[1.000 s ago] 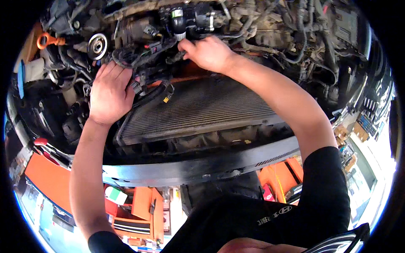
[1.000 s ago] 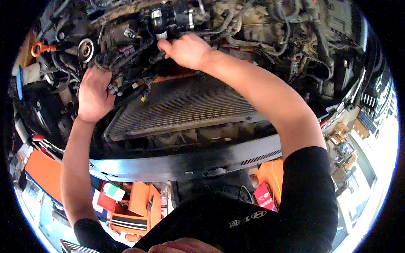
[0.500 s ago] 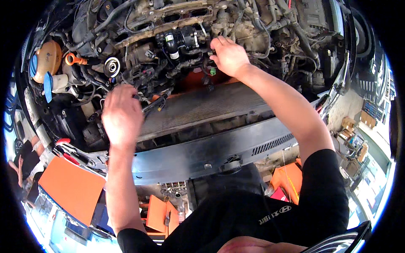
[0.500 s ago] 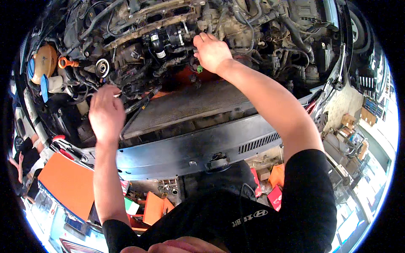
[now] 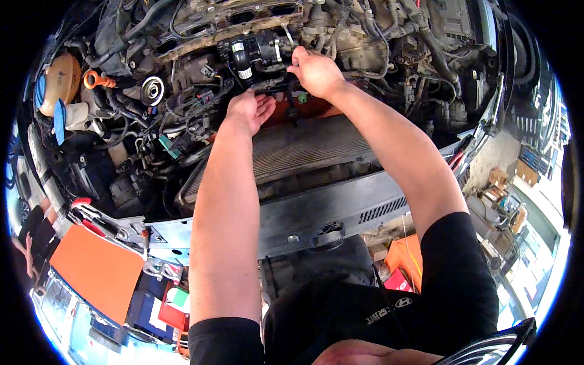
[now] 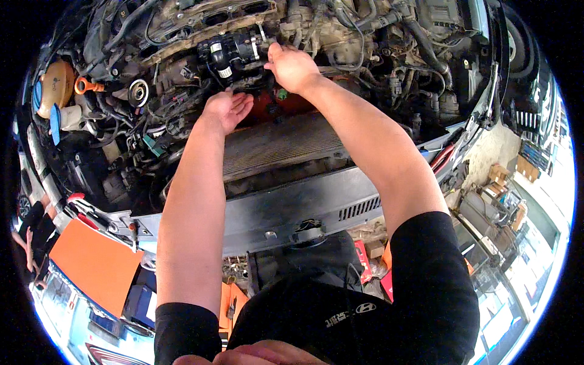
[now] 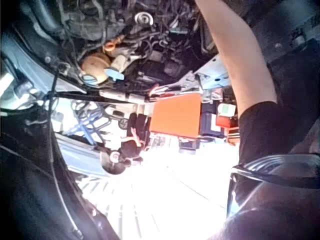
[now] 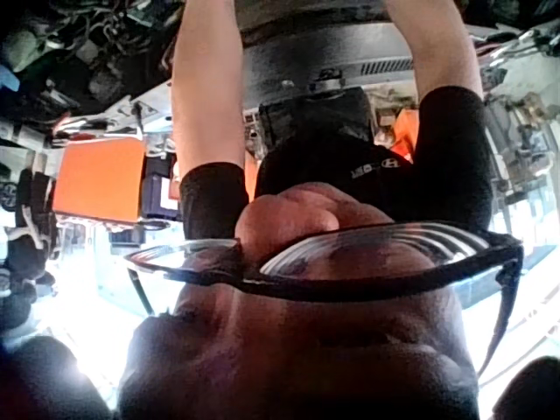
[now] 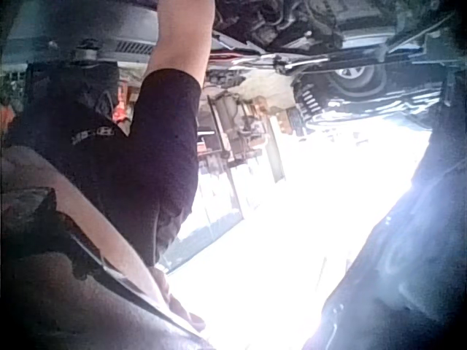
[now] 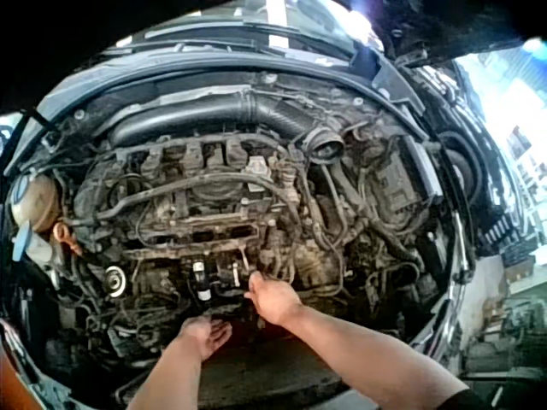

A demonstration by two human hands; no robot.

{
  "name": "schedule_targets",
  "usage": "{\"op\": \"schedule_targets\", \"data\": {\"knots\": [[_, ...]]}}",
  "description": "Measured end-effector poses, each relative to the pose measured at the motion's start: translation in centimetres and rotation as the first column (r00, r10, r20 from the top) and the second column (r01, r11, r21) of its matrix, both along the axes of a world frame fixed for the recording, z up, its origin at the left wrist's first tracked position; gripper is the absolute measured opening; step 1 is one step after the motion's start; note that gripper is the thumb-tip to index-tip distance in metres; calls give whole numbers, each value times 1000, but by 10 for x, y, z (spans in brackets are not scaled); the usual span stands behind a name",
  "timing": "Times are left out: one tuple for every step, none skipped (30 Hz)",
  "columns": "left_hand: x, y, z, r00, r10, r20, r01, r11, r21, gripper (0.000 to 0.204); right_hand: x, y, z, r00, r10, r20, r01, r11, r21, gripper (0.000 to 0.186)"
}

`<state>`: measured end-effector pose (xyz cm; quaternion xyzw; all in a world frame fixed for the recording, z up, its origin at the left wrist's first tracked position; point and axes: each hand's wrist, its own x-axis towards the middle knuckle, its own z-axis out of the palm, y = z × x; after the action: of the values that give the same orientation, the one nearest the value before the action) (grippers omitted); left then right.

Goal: The person works on a car engine with the hood open, manipulating hoses and electrical connectors. They apply a substance from a tube to a connector and reattach it, then use a wrench to tighten a bolt on the engine.

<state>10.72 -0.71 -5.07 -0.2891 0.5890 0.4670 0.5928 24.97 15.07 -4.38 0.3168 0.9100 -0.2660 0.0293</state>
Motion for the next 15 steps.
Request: {"op": "schedule_targets", "data": {"knots": [[4,1,-2,997,67,-28,-67,998,11,33,1,-3,-2,1000,-5,-16,6,1000,31,29],[8,2,-3,989,135,-56,-134,991,24,31,1,-5,-3,999,-11,-33,12,999,39,28],[12,4,-5,983,172,-70,-171,985,30,28,2,-6,-5,999,-22,-46,24,999,43,28],[15,7,-4,973,212,-86,-209,977,38,26,1,-8,-4,998,-31,-61,33,998,47,28],[16,8,-2,963,251,-102,-248,968,47,23,0,-8,-4,996,-39,-76,43,998,52,27],[14,10,-1,958,265,-107,-259,964,66,22,-2,-8,-4,995,-31,-93,37,997,61,27],[14,10,-2,955,277,-110,-269,960,82,21,-2,-6,-5,994,-26,-107,33,997,68,27],[15,10,-3,951,287,-113,-277,956,98,20,-1,-7,-7,992,-21,-122,31,997,75,27],[17,8,-3,951,285,-115,-276,957,88,19,1,-9,-8,995,-33,-98,40,997,68,28],[17,9,-4,951,285,-120,-276,957,88,18,0,-9,-6,996,-44,-80,50,996,69,28],[17,10,-4,951,283,-125,-273,958,88,18,-1,-8,-3,996,-57,-61,61,996,72,28],[16,10,-4,954,272,-126,-262,961,87,17,-2,-8,-1,996,-63,-60,67,996,57,29],[16,10,-5,960,250,-125,-242,967,75,17,-3,-6,0,997,-59,-50,62,996,63,30],[14,10,-4,966,227,-124,-221,973,64,17,-4,-6,2,999,-46,-25,48,995,89,31],[12,9,-3,971,203,-123,-198,979,53,17,-5,-6,4,999,-36,-1,36,993,115,32]]}}
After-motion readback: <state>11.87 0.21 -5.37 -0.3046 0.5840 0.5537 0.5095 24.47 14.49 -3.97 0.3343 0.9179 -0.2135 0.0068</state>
